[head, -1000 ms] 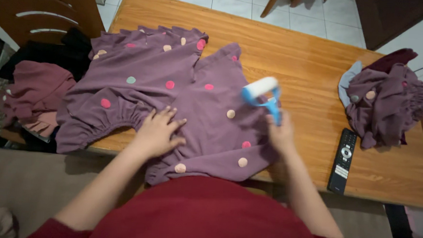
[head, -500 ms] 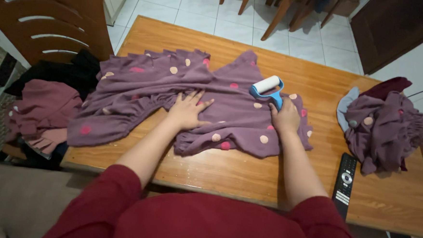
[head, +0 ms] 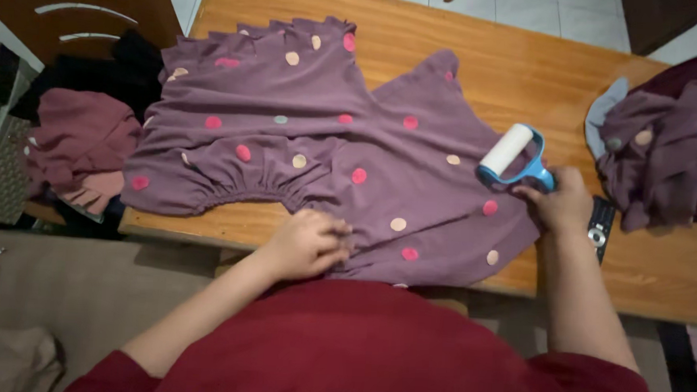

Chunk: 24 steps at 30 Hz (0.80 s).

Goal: The person uses a lint roller to remove lint from a purple polka-dotted dress and matching pants laid out on a wooden table. The person repeatedly rolls the lint roller over the fabric, adjusts the garments, and continues the process across different sections of the clothing.

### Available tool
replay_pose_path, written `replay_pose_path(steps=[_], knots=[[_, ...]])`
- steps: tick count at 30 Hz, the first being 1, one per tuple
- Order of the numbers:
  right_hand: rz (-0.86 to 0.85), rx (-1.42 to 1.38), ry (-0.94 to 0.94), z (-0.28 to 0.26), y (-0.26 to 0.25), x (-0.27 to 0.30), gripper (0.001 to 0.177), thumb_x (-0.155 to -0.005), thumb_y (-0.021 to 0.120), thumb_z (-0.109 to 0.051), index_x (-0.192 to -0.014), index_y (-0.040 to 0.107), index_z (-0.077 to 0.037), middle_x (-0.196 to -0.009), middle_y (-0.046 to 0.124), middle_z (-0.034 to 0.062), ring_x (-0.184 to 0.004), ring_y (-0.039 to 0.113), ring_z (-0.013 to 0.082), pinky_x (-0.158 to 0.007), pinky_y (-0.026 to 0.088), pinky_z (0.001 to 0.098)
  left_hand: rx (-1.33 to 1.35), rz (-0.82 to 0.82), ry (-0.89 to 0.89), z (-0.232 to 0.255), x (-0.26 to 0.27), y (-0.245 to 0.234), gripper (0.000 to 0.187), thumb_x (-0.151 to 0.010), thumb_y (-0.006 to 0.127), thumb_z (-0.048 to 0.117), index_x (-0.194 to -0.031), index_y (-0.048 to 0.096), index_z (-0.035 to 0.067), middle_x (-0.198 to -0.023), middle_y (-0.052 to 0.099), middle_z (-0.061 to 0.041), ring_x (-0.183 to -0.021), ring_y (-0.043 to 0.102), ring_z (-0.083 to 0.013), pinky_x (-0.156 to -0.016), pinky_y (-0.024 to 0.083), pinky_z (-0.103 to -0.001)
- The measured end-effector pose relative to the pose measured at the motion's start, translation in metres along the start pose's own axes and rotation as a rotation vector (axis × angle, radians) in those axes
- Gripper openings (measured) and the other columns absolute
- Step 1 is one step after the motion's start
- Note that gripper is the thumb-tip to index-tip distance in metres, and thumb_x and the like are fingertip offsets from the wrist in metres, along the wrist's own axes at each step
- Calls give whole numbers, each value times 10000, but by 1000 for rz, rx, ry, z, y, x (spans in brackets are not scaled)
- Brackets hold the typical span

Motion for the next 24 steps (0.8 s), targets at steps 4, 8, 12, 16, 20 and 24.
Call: replay_pose_path(steps=[4,8,12,16,20,24], knots=[[-198,-162,-275,-98,-9,18,584,-845,822,-424,-1294,692,-73,-1165,727,143,-1055,705,302,-893,542,403,-317,-23,-241,-28,-31,-9,649,-811,775,544,-1275,662,105,-1368,613,-111,-1345,516,-304,-1153,344,-501],[-611,-54,-516,-200,19,70,415,-894,754,-424,-1290,732,-300,-1088,765,80,-980,713,259,-865,548,376,-484,-145,-304,-39,-36,-4,1211,-582,772,777,-1461,482,-2,-1534,452,-189,-1469,342,-329,-1206,161,-547],[-831,-102,-301,-165,23,52,412,-897,759,-408,-1303,728,-343,-1134,760,72,-990,703,199,-890,536,351,-420,-96,-257,-40,-22,-8,1163,-639,735,798,-1480,492,32,-1564,457,-168,-1491,344,-316,-1225,170,-542],[-856,-154,107,-43,-33,20,463,-807,811,-398,-1255,756,-299,-1265,785,35,-1200,687,168,-1060,463,342,-343,-52,-279,-38,-21,-14,1166,-609,777,758,-1480,483,40,-1558,456,-150,-1495,343,-305,-1226,191,-542],[-836,98,206,-3,-54,13,489,-812,780,-460,-1290,768,-357,-1217,798,98,-1167,707,229,-1041,474,367,-219,31,-256,-37,-22,-20,1174,-603,814,705,-1500,434,49,-1569,447,-147,-1502,344,-320,-1224,221,-526],[-811,104,21,-74,-7,21,445,-877,717,-510,-1296,730,-361,-1217,766,45,-1085,705,201,-962,520,343,-138,106,-196,-44,-17,-19,1058,-790,721,668,-1574,347,63,-1607,422,-171,-1503,383,-343,-1239,262,-504]])
Point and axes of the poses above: each hand's wrist, its own x-axis away from the middle knuckle, its own y-axis out of the palm, z = x × y, the point moved 5 cm from there along -x, towards the middle knuckle
